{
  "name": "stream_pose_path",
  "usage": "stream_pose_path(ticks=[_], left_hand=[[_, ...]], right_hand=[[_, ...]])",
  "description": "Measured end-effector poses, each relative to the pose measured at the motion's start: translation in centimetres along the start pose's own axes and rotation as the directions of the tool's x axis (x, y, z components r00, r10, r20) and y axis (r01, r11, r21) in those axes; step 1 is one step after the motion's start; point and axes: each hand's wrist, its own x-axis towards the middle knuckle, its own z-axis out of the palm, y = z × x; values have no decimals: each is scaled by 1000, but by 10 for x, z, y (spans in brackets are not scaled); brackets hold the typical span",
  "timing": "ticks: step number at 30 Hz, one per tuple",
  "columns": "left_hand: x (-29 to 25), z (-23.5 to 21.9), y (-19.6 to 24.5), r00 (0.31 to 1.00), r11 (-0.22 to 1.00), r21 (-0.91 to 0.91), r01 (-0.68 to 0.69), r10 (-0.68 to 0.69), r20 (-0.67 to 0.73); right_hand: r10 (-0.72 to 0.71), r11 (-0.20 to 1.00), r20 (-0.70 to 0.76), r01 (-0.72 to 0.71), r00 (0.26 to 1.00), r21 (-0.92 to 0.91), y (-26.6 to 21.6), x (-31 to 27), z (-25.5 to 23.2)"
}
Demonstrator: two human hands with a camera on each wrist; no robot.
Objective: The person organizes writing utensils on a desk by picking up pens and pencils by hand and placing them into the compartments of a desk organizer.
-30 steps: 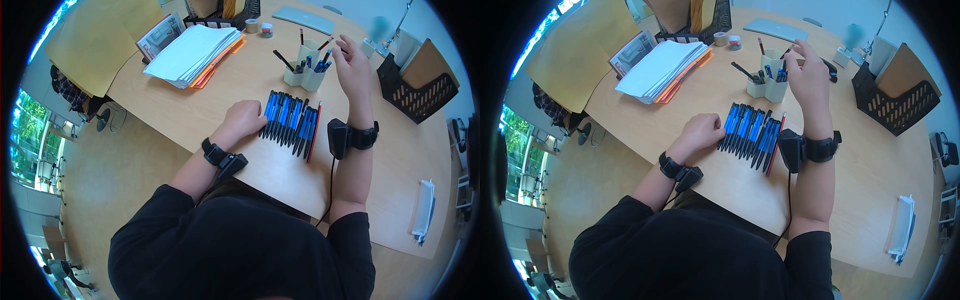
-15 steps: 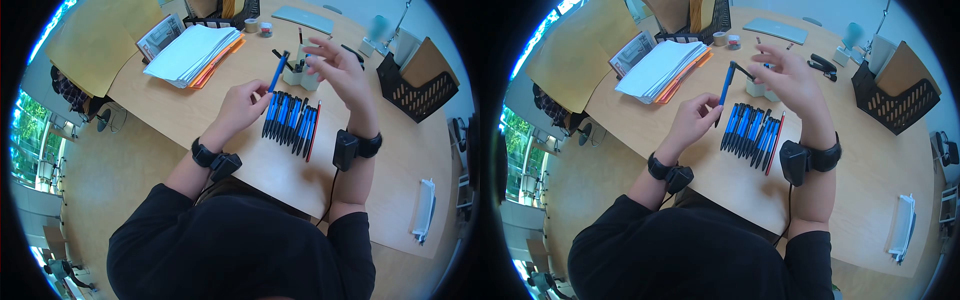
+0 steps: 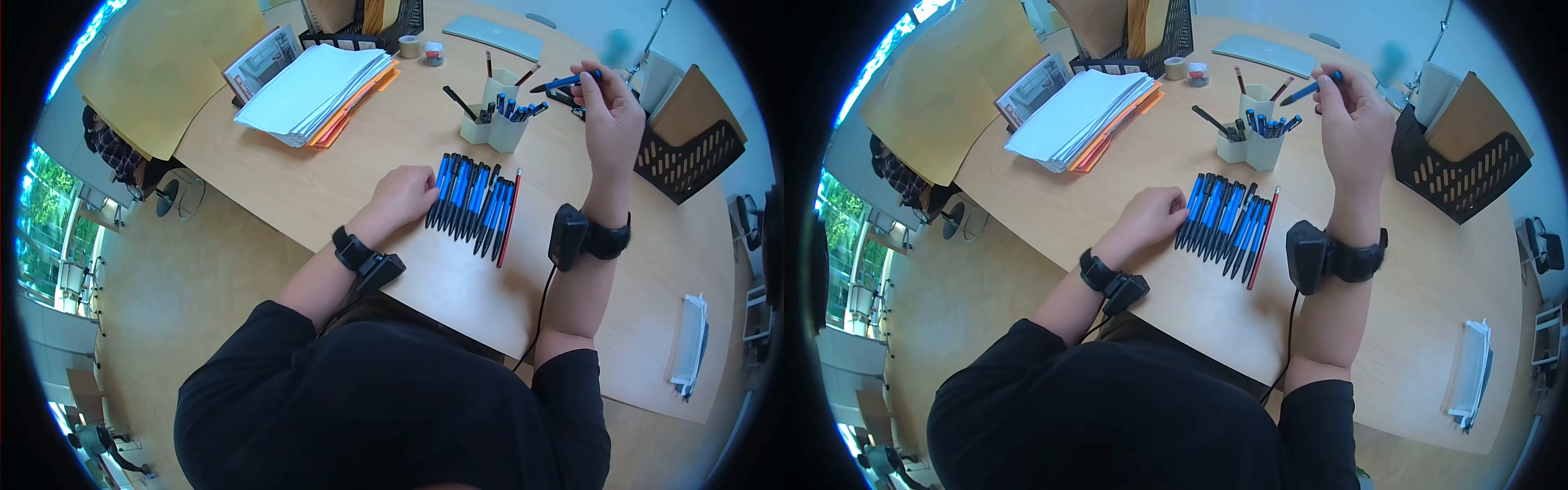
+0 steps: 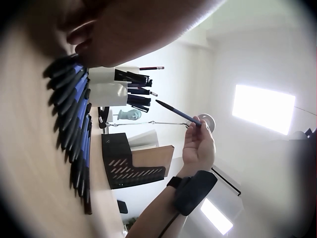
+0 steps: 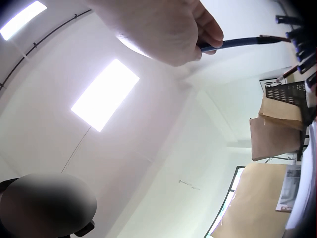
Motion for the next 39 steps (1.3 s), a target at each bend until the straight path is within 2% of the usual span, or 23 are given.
stream_pose_path(ticks=[2,3,5,7,9,12,14,15,16,17,19,21,23,25,27,28,29,30,31,32,33,36,39], left_hand=[[0,-2,2,992,992,97,84,-93,90],[1,-4,4,991,992,98,86,-95,92],[3,-10,7,975,960,261,97,-144,169],[6,-13,7,960,939,317,132,-201,194],[8,-15,6,944,915,372,158,-250,215],[6,-20,3,969,942,298,156,-204,137],[-2,-30,14,997,993,-104,64,-68,-35],[-5,-32,19,997,992,-103,68,-72,-33],[-7,-33,25,988,972,-221,-85,54,-145],[-9,-34,32,949,916,-316,-247,162,-271],[-13,-39,48,942,885,-376,-275,168,-291],[-13,-40,57,933,847,-435,-307,178,-313],[-11,-40,61,907,831,-411,-375,237,-349],[-9,-36,62,901,842,-396,-367,215,-378],[-6,-31,56,895,853,-382,-355,192,-402],[-3,-26,47,931,918,-302,-256,151,-331],[0,-20,38,959,965,-210,-158,99,-265],[3,-11,26,959,965,-209,-159,100,-266],[6,-1,14,979,987,-110,-120,99,-176],[7,3,8,992,996,-5,-90,89,-85],[8,7,4,992,996,-5,-92,91,-85],[7,10,4,1000,996,91,-12,9,27],[8,3,13,995,984,170,52,-66,80]], right_hand=[[27,999,22,-26,999,-44,17,3,2],[58,995,49,-54,997,-87,26,3,5],[72,995,89,-66,993,-70,38,1,12],[66,979,122,-41,990,-198,41,0,17],[55,980,123,-30,991,-195,35,-1,15],[61,986,144,-37,988,-163,16,-2,9],[81,990,169,-59,982,-129,3,-4,7],[144,989,268,-131,952,-66,-3,-5,8],[196,978,370,-207,908,-10,-10,-7,10],[198,978,373,-210,907,-8,-17,-10,12],[183,946,603,-307,777,108,-32,-19,18],[164,942,651,-314,741,120,-39,-23,21],[77,924,765,-334,640,187,-37,-24,25],[80,916,738,-342,670,210,-42,-26,26],[43,961,573,-192,818,201,-41,-24,23],[44,960,573,-193,818,201,-37,-22,22],[15,975,400,-102,916,196,-30,-18,20],[-24,985,212,-13,977,173,-22,-14,20],[-24,985,211,-13,977,174,-15,-12,19],[-35,992,106,21,994,127,-7,-9,20],[-51,996,-1,50,999,77,1,-7,20],[47,997,71,-43,996,-59,30,-4,22],[42,978,136,-13,990,-206,50,-5,26]])
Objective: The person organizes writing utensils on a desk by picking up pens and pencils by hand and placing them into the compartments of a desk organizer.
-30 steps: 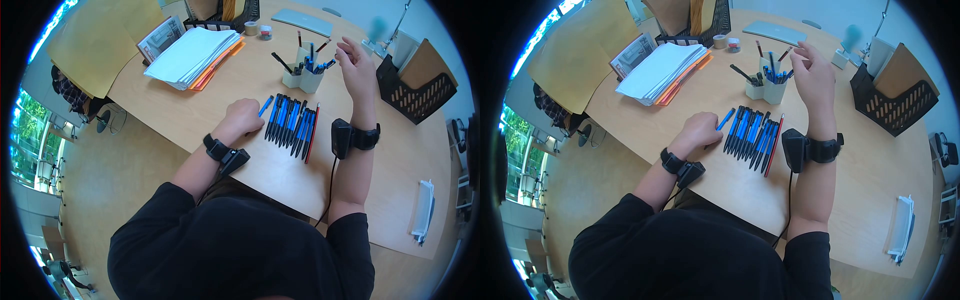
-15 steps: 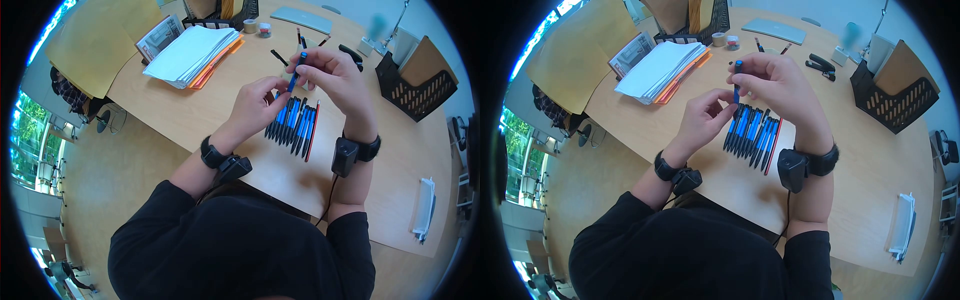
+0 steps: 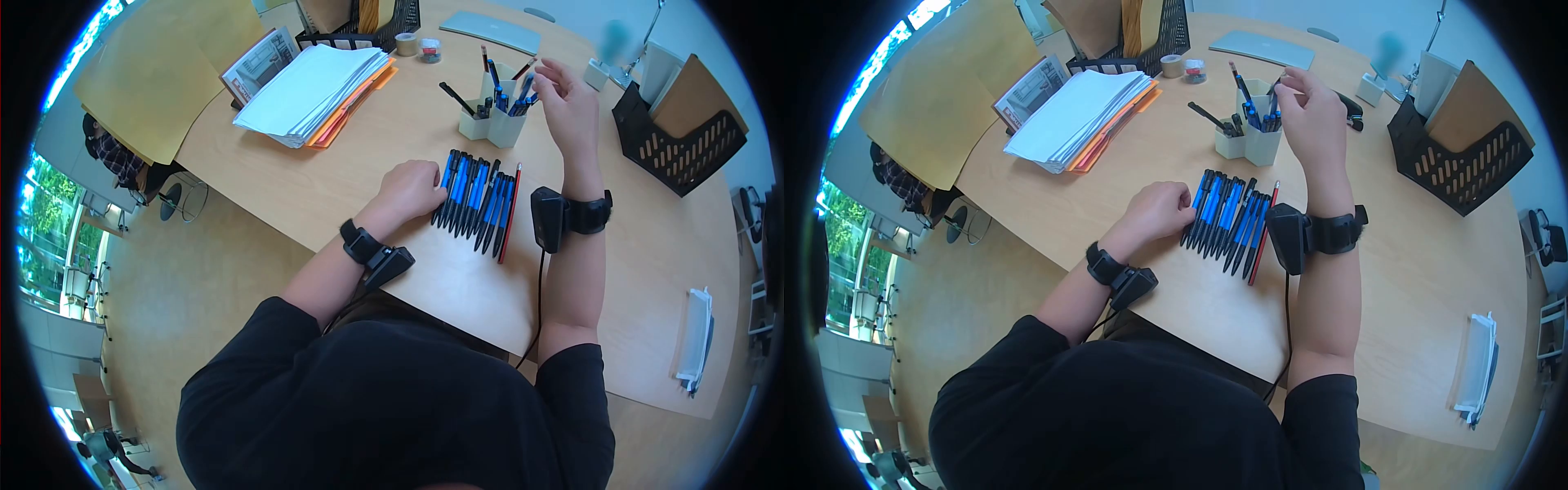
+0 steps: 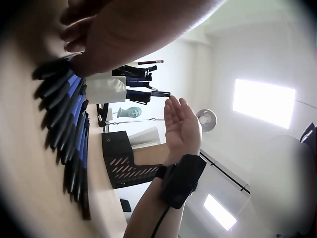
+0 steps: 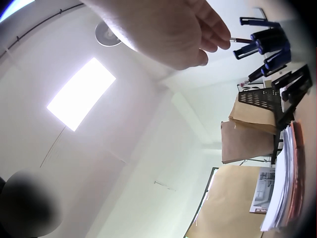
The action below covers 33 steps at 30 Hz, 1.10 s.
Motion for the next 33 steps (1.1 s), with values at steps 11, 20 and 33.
stream_pose_path(ticks=[11,20,33], left_hand=[[-6,-28,-1,991,977,-203,-64,39,-127],[-19,-47,46,870,748,-499,-437,210,-447],[10,11,-3,999,977,-209,-32,38,25]], right_hand=[[47,994,21,-49,999,94,-42,-6,-19],[-44,883,622,-260,782,390,-76,-19,-18],[36,986,-71,-24,997,167,2,4,-6]])
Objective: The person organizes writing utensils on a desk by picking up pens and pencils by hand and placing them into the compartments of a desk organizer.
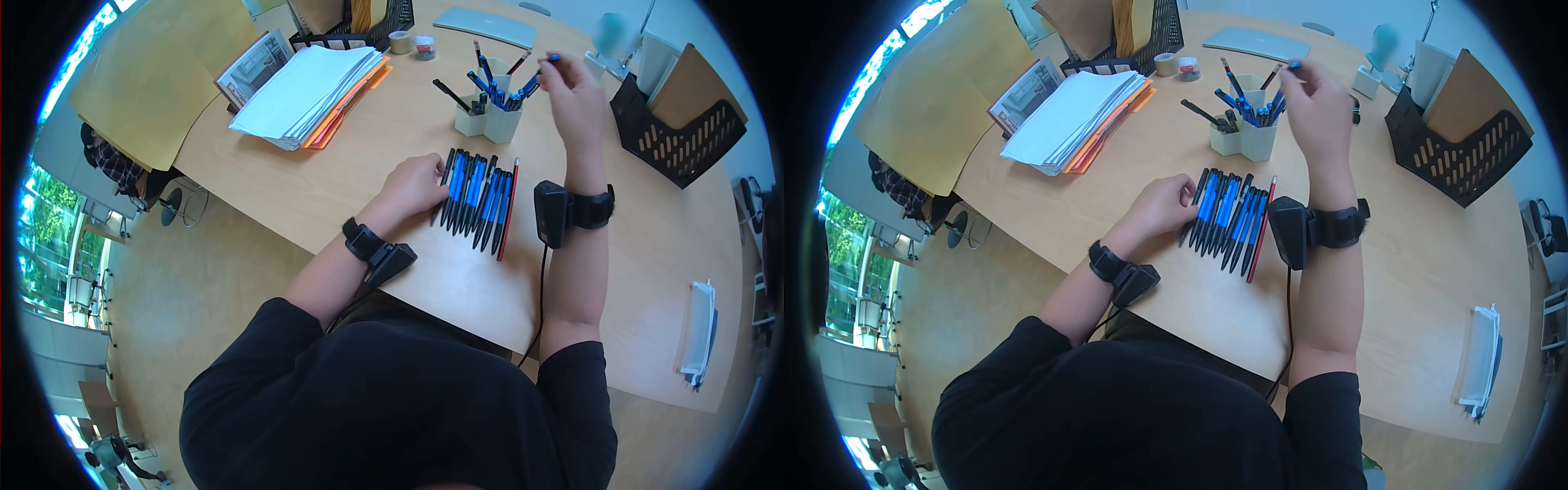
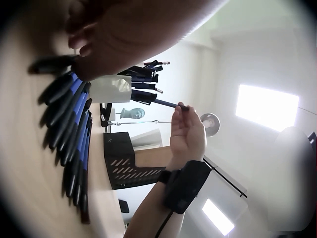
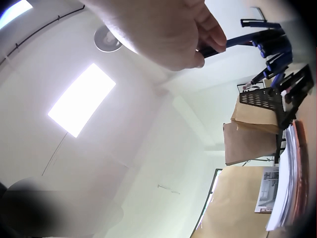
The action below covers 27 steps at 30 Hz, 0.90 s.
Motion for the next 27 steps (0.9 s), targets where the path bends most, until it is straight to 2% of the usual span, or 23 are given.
stream_pose_path(ticks=[1,2,3,5,6,7,8,9,10,11,12,13,14,15,16,17,18,21,22,24,25,26,27], left_hand=[[-2,-3,3,1000,993,116,25,-26,7],[-3,-6,5,999,972,231,48,-52,13],[-4,-9,6,998,972,231,48,-53,15],[-4,-13,7,989,928,354,117,-142,46],[-5,-15,5,989,928,353,118,-143,46],[-5,-16,4,993,955,276,105,-115,21],[-5,-18,3,996,976,197,87,-88,-7],[-6,-20,3,996,977,196,86,-86,-6],[-9,-23,7,997,1000,22,-4,5,-78],[-13,-26,11,983,984,-146,-105,81,-164],[-15,-30,17,983,984,-146,-103,79,-163],[-18,-34,27,958,947,-261,-188,119,-260],[-21,-37,36,922,888,-363,-281,145,-359],[-23,-41,44,922,888,-365,-280,143,-360],[-25,-44,52,902,844,-416,-338,164,-400],[-25,-45,56,879,793,-463,-396,181,-441],[-24,-44,57,878,793,-463,-397,180,-444],[-18,-39,57,866,799,-421,-429,232,-442],[-13,-33,53,853,798,-421,-431,208,-479],[-9,-25,44,837,797,-421,-434,183,-515],[-8,-23,39,881,856,-396,-331,131,-454],[-7,-20,33,917,904,-363,-225,71,-393],[-5,-15,24,917,904,-362,-225,71,-393]], right_hand=[[0,1000,0,0,1000,1,1,-1,3],[-18,996,7,19,1000,-90,1,-3,7],[-36,983,16,38,999,-181,1,-4,9],[-39,979,24,43,999,-200,-10,-6,7],[-46,975,32,52,998,-218,-15,-7,5],[-45,975,33,51,998,-218,-16,-6,4],[-12,985,93,28,996,-169,-16,-5,0],[19,993,153,0,988,-122,-17,-4,-2],[20,992,152,-1,988,-123,-21,-4,-4],[62,993,234,-37,970,-111,-27,-6,-5],[101,992,316,-73,943,-99,-35,-8,-5],[103,992,319,-75,942,-98,-43,-12,-4],[121,991,414,-136,902,6,-53,-16,-3],[126,973,507,-205,853,102,-61,-20,-3],[126,974,508,-205,852,101,-67,-22,-2],[99,964,573,-220,813,146,-73,-23,-2],[67,952,634,-239,770,189,-75,-24,-2],[46,945,661,-246,749,214,-71,-23,1],[46,945,662,-246,748,213,-71,-23,2],[47,937,531,-221,846,270,-71,-23,4],[47,937,531,-220,846,269,-68,-23,7],[25,952,374,-136,927,273,-63,-22,11],[-4,963,207,-52,978,263,-58,-21,16]])
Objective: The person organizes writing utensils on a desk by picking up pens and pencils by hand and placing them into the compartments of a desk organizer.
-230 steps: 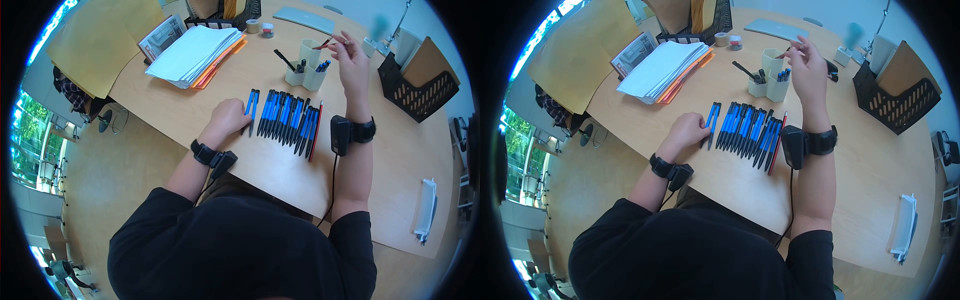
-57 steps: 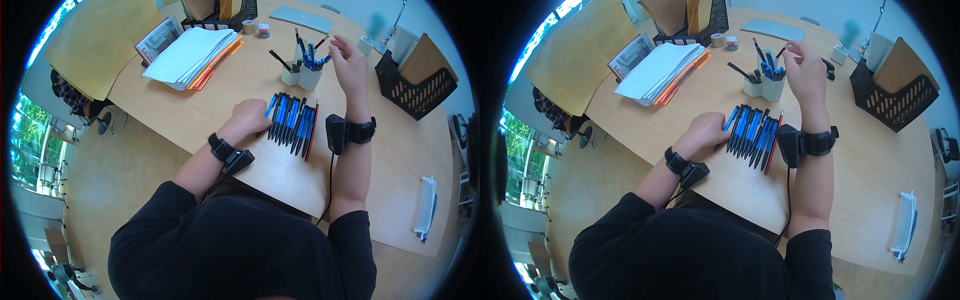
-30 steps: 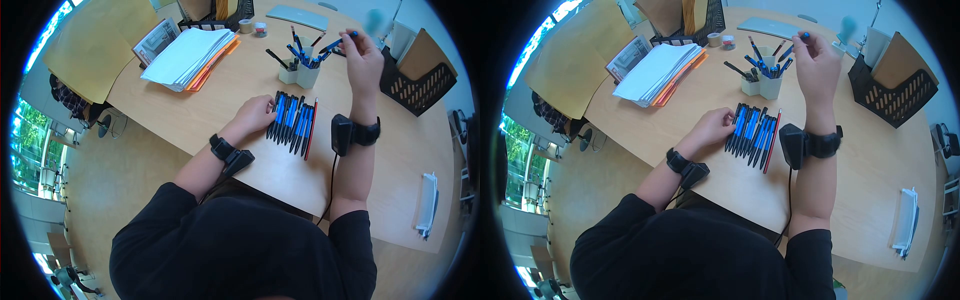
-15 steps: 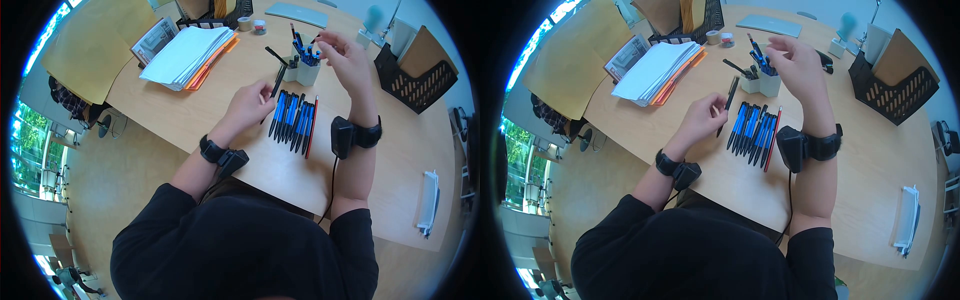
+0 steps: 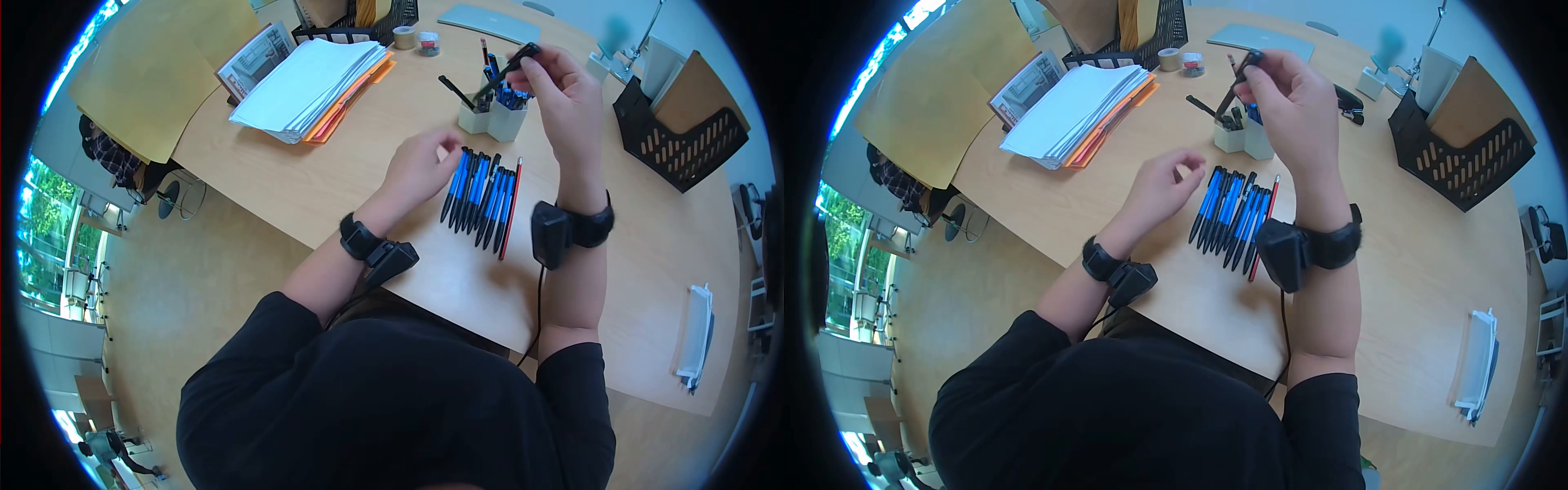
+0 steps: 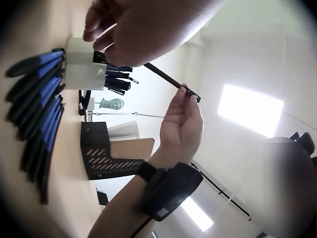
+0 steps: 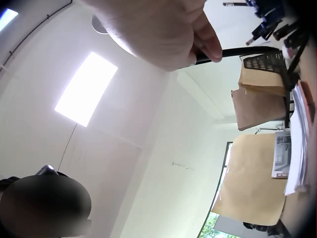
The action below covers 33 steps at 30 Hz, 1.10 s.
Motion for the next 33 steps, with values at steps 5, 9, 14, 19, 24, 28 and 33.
stream_pose_path(ticks=[5,9,14,19,24,28,33], left_hand=[[-6,4,-19,916,834,551,-28,-199,348],[-4,0,-14,889,753,656,-58,-260,376],[-1,5,-6,881,790,612,40,-317,351],[3,-2,-8,851,683,730,-19,-373,370],[4,-18,-9,912,809,587,36,-267,312],[-4,-20,25,988,995,82,-64,51,146],[-3,-10,42,993,990,-99,-101,107,57]], right_hand=[[28,977,-52,-38,998,-208,47,6,8],[23,950,-63,-41,998,-308,52,5,7],[-62,952,-72,37,995,-304,26,4,1],[-95,947,-60,72,994,-312,11,4,-6],[11,912,60,15,998,-411,9,2,-12],[227,953,246,-163,942,-256,-7,-5,0],[160,985,431,-170,888,-16,-11,-4,-2]])
